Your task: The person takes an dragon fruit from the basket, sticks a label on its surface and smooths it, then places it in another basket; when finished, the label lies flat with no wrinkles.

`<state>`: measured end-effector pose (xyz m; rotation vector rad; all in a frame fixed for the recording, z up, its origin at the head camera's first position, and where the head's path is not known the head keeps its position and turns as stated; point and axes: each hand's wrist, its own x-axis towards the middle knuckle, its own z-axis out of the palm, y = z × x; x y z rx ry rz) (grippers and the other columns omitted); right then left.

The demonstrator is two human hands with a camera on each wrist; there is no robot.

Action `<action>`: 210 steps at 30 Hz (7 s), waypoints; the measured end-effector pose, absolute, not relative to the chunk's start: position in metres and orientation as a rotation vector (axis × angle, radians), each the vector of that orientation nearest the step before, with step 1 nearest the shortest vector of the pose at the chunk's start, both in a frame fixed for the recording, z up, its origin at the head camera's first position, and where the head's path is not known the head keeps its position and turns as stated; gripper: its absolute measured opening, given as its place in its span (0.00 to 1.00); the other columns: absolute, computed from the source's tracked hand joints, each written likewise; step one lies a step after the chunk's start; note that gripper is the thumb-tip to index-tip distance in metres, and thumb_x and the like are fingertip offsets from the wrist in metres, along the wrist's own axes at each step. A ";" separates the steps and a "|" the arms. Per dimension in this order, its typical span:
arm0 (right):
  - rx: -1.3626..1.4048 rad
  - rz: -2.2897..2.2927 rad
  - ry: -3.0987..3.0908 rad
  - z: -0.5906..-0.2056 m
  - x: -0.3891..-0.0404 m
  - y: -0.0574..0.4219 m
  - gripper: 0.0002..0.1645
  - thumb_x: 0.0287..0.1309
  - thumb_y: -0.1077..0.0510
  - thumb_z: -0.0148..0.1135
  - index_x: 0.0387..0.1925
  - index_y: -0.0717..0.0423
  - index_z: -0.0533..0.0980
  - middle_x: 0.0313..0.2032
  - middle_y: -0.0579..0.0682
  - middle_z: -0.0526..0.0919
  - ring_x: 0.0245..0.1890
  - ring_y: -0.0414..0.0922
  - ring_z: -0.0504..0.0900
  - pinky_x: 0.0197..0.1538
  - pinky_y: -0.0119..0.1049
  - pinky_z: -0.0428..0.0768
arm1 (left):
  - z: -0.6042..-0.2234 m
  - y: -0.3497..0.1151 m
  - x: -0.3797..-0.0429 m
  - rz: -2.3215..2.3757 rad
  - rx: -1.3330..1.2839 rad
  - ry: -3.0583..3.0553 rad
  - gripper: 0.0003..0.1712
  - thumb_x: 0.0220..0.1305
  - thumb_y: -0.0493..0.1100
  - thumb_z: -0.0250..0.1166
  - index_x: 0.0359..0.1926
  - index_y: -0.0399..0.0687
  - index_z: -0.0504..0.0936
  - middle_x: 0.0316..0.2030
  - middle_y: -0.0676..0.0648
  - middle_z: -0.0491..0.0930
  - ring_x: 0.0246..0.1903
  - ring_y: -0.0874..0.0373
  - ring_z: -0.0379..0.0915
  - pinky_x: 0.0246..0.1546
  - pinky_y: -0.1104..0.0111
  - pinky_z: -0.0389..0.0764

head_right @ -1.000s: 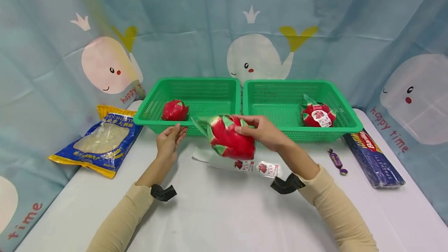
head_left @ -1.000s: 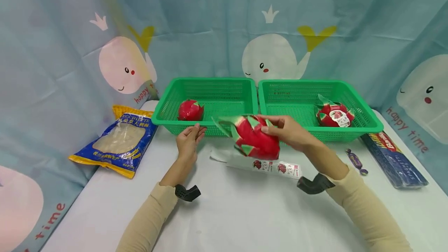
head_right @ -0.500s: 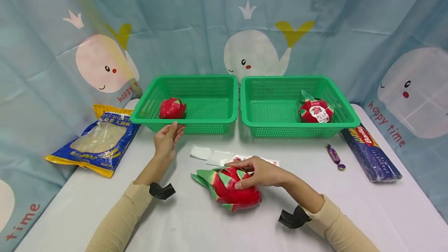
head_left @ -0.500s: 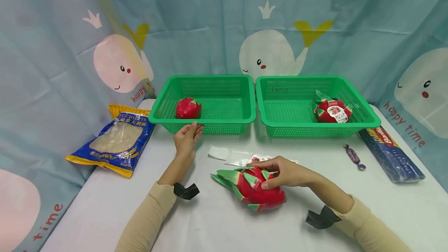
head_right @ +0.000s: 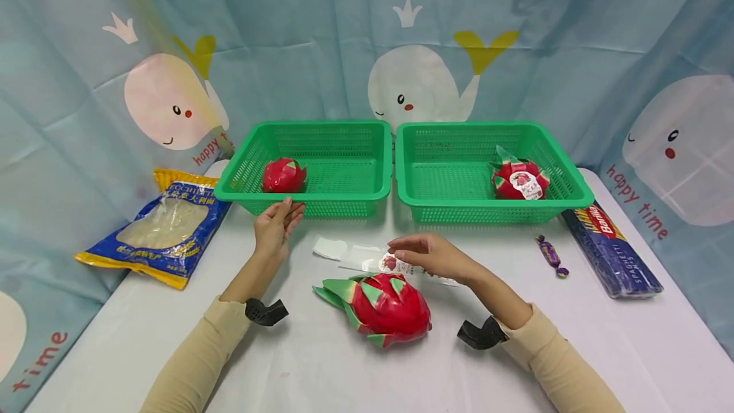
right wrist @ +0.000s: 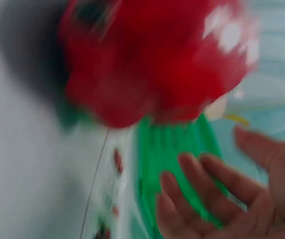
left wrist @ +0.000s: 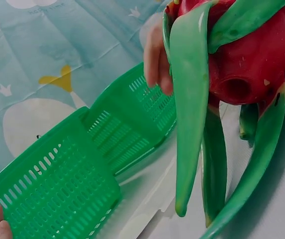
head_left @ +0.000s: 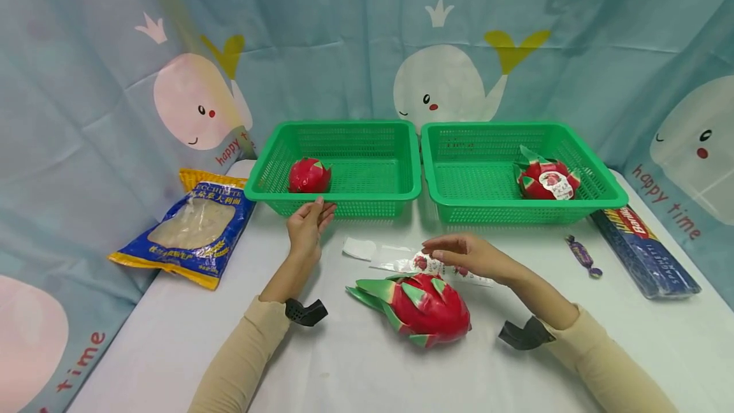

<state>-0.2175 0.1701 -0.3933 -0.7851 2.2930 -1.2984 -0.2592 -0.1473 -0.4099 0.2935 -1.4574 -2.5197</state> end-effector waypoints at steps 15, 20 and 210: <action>-0.668 -0.738 2.993 -0.424 -0.223 0.151 0.21 0.39 0.51 0.74 0.35 0.58 0.78 0.29 0.50 0.77 0.33 0.47 0.72 0.29 0.36 0.69 | -0.411 -0.123 -0.255 -2.161 -0.545 -2.582 0.19 0.62 0.34 0.57 0.53 0.27 0.72 0.44 0.34 0.81 0.41 0.53 0.81 0.48 0.62 0.79; -0.720 -0.850 2.933 -0.426 -0.226 0.149 0.18 0.38 0.57 0.74 0.31 0.60 0.76 0.27 0.50 0.74 0.31 0.44 0.70 0.34 0.38 0.72 | -0.407 -0.108 -0.255 -1.689 -0.846 -2.700 0.17 0.60 0.37 0.61 0.48 0.31 0.78 0.42 0.38 0.82 0.43 0.48 0.80 0.42 0.69 0.81; -1.225 -1.004 2.388 -0.412 -0.185 0.220 0.19 0.48 0.55 0.68 0.40 0.49 0.69 0.44 0.45 0.69 0.45 0.43 0.68 0.41 0.32 0.73 | -0.416 -0.051 -0.123 -0.721 -1.205 -2.135 0.14 0.48 0.49 0.72 0.39 0.56 0.85 0.45 0.49 0.74 0.43 0.62 0.75 0.41 0.78 0.79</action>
